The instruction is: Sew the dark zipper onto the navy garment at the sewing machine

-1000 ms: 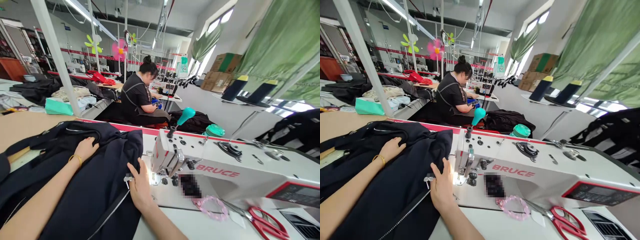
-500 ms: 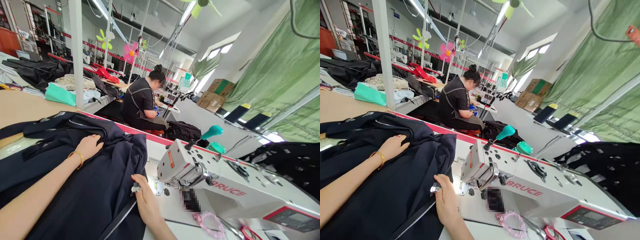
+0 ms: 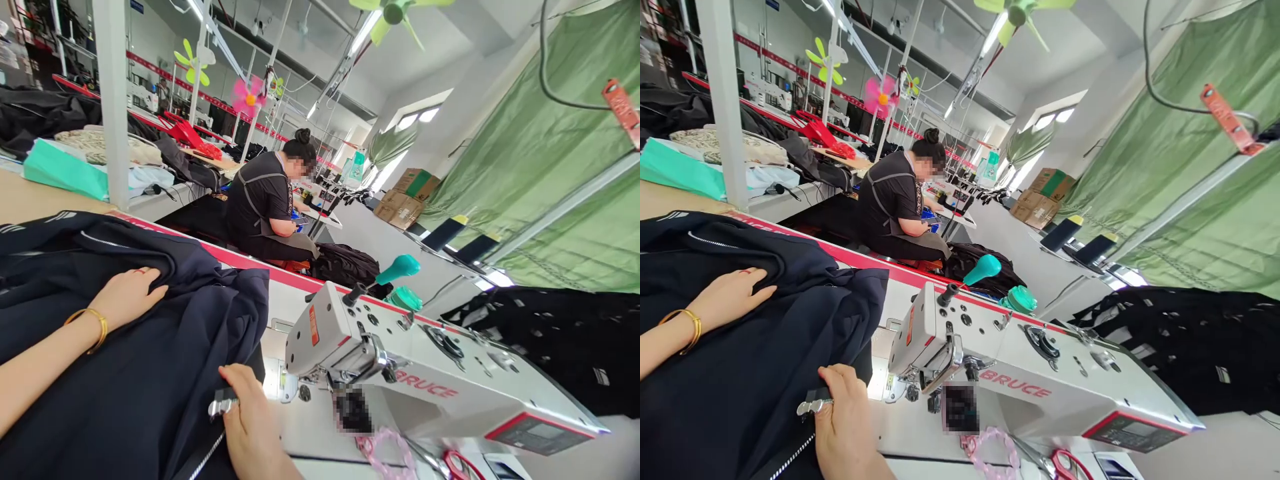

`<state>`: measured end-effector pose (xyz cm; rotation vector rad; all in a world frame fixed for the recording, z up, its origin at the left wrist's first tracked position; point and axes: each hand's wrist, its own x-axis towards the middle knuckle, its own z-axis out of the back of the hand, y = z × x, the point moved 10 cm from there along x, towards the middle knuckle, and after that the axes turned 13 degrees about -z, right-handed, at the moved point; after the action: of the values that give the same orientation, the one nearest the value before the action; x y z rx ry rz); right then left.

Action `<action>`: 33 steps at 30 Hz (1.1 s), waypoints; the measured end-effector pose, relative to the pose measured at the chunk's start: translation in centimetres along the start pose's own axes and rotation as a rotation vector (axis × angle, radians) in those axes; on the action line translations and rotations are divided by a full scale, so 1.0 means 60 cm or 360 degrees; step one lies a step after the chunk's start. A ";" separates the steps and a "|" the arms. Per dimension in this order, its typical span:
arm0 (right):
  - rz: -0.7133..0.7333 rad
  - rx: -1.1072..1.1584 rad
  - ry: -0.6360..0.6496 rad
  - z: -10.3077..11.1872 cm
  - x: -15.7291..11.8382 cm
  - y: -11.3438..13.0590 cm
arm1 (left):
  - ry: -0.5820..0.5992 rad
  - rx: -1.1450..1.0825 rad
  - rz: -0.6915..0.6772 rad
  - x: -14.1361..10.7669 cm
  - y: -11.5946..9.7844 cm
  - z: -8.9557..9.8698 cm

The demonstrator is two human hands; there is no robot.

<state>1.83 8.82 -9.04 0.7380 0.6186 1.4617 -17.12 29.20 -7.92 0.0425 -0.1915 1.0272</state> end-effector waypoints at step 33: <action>-0.0189 -0.0022 0.0111 -0.007 0.009 -0.006 | -0.0038 -0.0115 0.0019 0.001 0.007 -0.007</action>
<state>1.79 9.41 -9.55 0.6315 0.6935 1.3853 -17.37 29.50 -8.33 -0.0117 -0.2505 1.0312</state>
